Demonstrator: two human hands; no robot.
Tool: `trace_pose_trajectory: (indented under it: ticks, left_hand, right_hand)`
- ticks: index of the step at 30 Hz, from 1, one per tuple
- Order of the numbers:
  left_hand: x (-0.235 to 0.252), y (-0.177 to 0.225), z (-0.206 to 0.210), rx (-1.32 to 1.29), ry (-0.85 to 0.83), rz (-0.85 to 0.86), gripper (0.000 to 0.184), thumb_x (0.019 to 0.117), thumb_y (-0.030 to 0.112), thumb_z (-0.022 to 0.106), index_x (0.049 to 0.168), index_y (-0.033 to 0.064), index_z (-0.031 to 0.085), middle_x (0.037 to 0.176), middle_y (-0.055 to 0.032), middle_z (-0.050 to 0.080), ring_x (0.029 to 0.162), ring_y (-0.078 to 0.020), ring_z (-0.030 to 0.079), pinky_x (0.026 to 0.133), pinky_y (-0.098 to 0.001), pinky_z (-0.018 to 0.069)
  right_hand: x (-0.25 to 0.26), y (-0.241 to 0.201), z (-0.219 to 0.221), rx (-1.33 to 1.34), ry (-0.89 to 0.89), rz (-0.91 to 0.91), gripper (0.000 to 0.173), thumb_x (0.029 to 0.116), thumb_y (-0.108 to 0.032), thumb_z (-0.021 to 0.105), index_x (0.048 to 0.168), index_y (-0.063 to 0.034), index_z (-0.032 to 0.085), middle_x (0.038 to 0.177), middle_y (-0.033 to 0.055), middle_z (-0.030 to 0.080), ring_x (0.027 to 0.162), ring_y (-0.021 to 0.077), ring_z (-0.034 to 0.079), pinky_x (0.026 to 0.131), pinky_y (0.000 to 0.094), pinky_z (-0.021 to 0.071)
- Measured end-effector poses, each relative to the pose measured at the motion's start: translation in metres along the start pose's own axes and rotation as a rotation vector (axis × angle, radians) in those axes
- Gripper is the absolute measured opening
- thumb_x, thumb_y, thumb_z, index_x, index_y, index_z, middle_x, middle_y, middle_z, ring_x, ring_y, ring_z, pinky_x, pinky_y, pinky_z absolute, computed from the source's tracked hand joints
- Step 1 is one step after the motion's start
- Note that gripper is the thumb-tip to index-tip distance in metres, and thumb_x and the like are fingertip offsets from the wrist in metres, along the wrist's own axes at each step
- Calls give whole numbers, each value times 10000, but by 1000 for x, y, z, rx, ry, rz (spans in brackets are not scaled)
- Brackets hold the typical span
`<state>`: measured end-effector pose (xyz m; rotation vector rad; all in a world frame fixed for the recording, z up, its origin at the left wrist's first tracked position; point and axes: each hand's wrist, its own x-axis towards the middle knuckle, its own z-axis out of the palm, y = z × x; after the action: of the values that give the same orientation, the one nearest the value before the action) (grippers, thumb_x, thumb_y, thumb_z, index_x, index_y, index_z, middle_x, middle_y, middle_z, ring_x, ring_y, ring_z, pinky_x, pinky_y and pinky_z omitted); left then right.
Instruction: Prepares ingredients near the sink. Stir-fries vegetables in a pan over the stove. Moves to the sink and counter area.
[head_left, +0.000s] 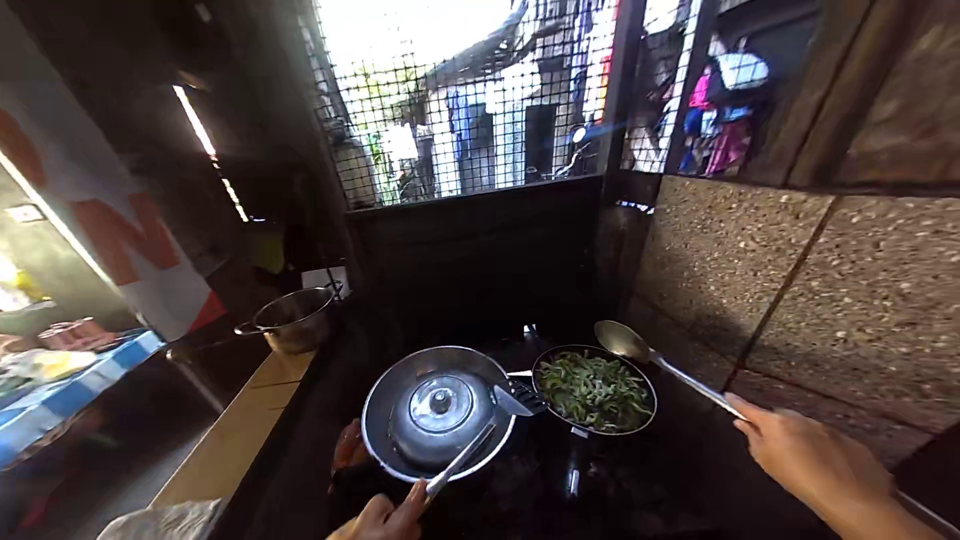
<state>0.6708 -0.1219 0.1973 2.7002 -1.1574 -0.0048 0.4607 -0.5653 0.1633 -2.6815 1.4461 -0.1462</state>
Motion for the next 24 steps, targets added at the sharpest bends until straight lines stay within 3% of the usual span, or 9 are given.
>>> trace_pose_trajectory:
  ticks: [2, 5, 9, 13, 18, 22, 24]
  left_hand:
    - [46, 21, -4, 85, -106, 16, 411, 1057, 286, 519, 1460, 297, 594, 1117, -200, 710, 907, -411, 713, 740, -571, 568]
    - [114, 61, -9, 197, -338, -14, 460, 1082, 293, 466, 1536, 363, 472, 1259, -186, 656, 1072, -409, 671, 854, -580, 545]
    - [168, 104, -7, 295, -454, -10, 449, 1083, 264, 454, 1530, 291, 474, 1347, -193, 612, 1165, -418, 635, 903, -589, 530]
    - [194, 120, -8, 352, -488, -4, 420, 1073, 271, 463, 1489, 281, 519, 1313, -188, 630, 1153, -419, 640, 881, -601, 532]
    - [206, 124, -9, 359, -536, -26, 395, 1064, 269, 471, 1447, 299, 560, 1294, -180, 646, 1150, -418, 641, 873, -611, 527]
    - [210, 133, -17, 377, -612, -29, 398, 1056, 257, 482, 1440, 295, 579, 1295, -164, 655, 1178, -399, 635, 895, -611, 519]
    - [215, 141, -12, 414, -642, -34, 388, 1049, 244, 485, 1419, 286, 593, 1283, -162, 660, 1164, -402, 640, 884, -609, 523]
  right_hand:
    - [20, -20, -8, -135, -50, 35, 474, 1075, -191, 507, 1546, -241, 500, 1305, 286, 636, 1135, 504, 648, 903, 671, 516]
    - [50, -42, -12, -250, -95, 16, 519, 1043, -76, 507, 1543, -215, 501, 1341, 281, 614, 1127, 490, 652, 903, 609, 539]
    - [93, -46, -4, -360, -66, -137, 502, 1040, -16, 489, 1500, -205, 557, 1300, 245, 644, 1135, 449, 652, 954, 566, 519]
    - [128, -32, 2, -412, -137, -194, 474, 1053, -27, 464, 1493, -180, 557, 1319, 239, 629, 1171, 432, 633, 998, 548, 492]
    - [109, -10, 13, -307, -278, -119, 500, 1053, -13, 435, 1544, -102, 474, 1355, 309, 594, 1180, 509, 622, 962, 624, 515]
    - [103, -13, 9, -340, -389, -16, 517, 1052, -22, 427, 1563, -99, 433, 1371, 285, 589, 1184, 473, 633, 953, 586, 523]
    - [115, -3, 16, -294, -425, -16, 461, 1070, -103, 442, 1530, -113, 475, 1352, 262, 618, 1217, 462, 626, 966, 603, 517]
